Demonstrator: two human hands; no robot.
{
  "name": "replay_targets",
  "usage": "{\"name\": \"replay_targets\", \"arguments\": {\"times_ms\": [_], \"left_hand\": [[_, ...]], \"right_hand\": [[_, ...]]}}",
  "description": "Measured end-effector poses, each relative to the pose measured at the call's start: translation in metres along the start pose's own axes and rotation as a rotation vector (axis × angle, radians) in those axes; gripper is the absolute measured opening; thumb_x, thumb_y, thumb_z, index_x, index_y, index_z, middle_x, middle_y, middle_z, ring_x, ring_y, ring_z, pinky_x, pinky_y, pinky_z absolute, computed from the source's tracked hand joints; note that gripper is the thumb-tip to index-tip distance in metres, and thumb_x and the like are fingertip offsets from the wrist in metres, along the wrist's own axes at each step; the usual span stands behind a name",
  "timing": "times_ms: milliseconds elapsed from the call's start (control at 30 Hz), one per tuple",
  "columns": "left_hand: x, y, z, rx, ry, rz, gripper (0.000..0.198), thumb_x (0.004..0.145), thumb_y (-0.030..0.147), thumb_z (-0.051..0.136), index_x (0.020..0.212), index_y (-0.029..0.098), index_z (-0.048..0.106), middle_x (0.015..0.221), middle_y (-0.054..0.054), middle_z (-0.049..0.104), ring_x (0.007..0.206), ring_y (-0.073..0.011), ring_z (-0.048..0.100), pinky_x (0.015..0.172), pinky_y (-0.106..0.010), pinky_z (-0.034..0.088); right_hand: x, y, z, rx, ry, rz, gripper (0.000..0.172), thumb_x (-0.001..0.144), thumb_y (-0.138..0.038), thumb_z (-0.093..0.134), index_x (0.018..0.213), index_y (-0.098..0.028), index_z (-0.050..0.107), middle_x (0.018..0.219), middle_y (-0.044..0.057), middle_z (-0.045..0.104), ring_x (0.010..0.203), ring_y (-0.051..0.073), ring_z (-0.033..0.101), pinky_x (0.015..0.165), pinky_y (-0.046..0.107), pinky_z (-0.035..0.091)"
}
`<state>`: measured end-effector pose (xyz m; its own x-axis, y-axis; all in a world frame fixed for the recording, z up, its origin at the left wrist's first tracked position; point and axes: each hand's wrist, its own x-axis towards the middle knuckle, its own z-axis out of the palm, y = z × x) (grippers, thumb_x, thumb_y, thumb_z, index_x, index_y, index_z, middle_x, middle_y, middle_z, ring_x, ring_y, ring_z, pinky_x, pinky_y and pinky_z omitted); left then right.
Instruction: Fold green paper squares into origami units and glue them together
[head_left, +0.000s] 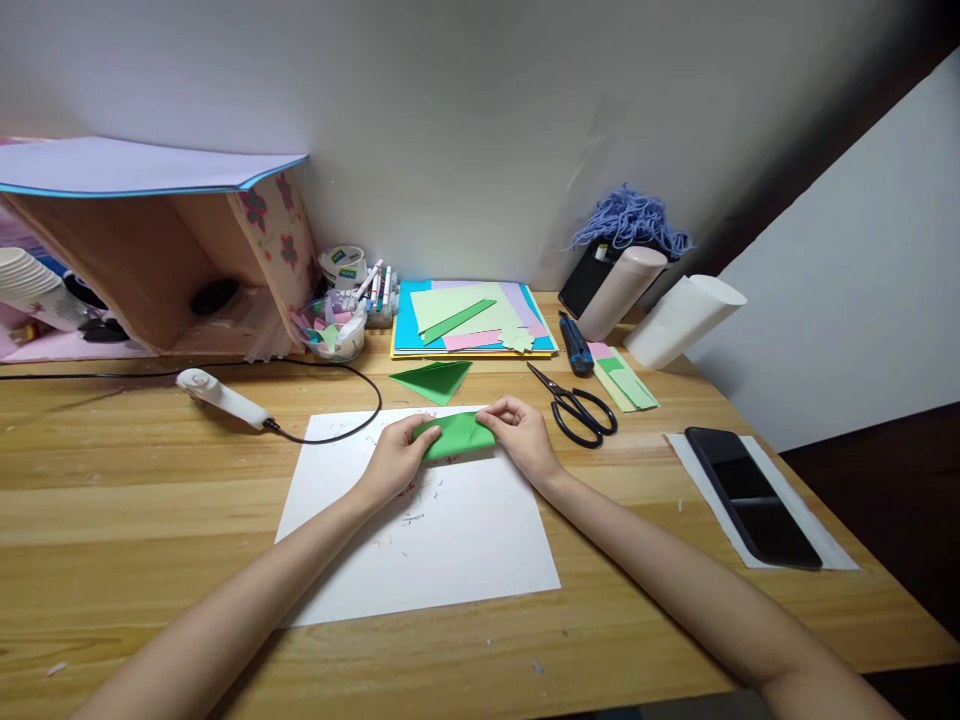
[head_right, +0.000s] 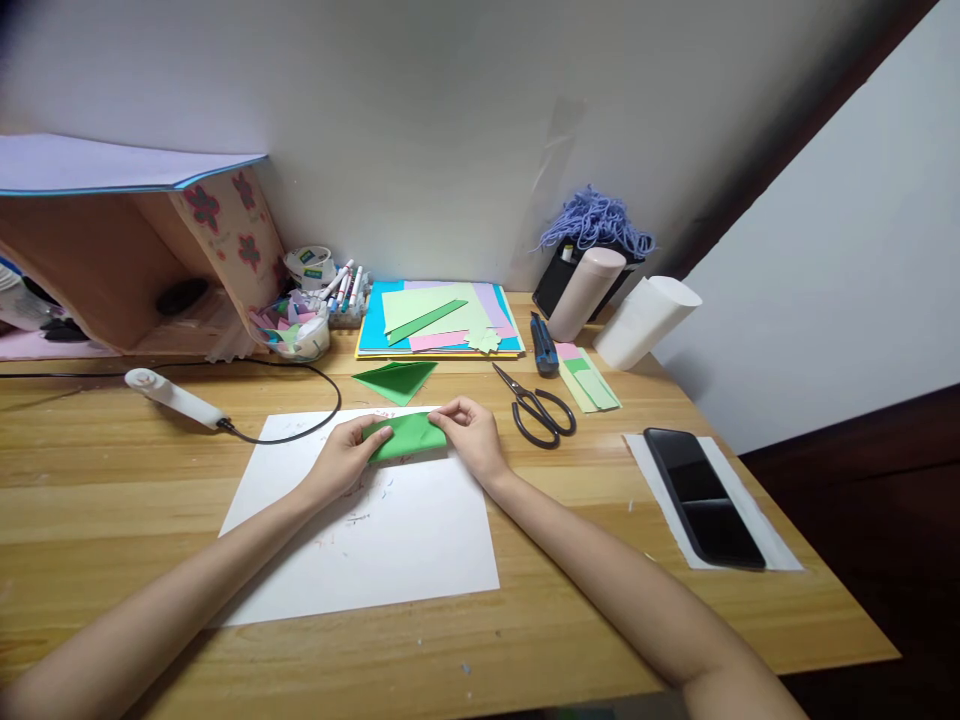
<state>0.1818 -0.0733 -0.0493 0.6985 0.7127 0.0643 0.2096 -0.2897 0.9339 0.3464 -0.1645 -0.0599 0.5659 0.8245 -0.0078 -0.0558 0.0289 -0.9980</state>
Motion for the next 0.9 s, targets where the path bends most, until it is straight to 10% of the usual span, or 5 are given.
{"name": "replay_targets", "arguments": {"times_ms": [900], "left_hand": [[-0.009, 0.019, 0.002, 0.238, -0.14, 0.068, 0.029, 0.083, 0.037, 0.044, 0.073, 0.019, 0.065, 0.069, -0.002, 0.065, 0.065, -0.0155, 0.054, 0.062, -0.025, 0.038]], "right_hand": [[-0.008, -0.01, 0.002, -0.088, -0.218, -0.061, 0.017, 0.066, -0.031, 0.069, 0.067, -0.016, 0.062, 0.069, 0.003, 0.066, 0.067, 0.015, 0.061, 0.066, 0.027, 0.048]]}}
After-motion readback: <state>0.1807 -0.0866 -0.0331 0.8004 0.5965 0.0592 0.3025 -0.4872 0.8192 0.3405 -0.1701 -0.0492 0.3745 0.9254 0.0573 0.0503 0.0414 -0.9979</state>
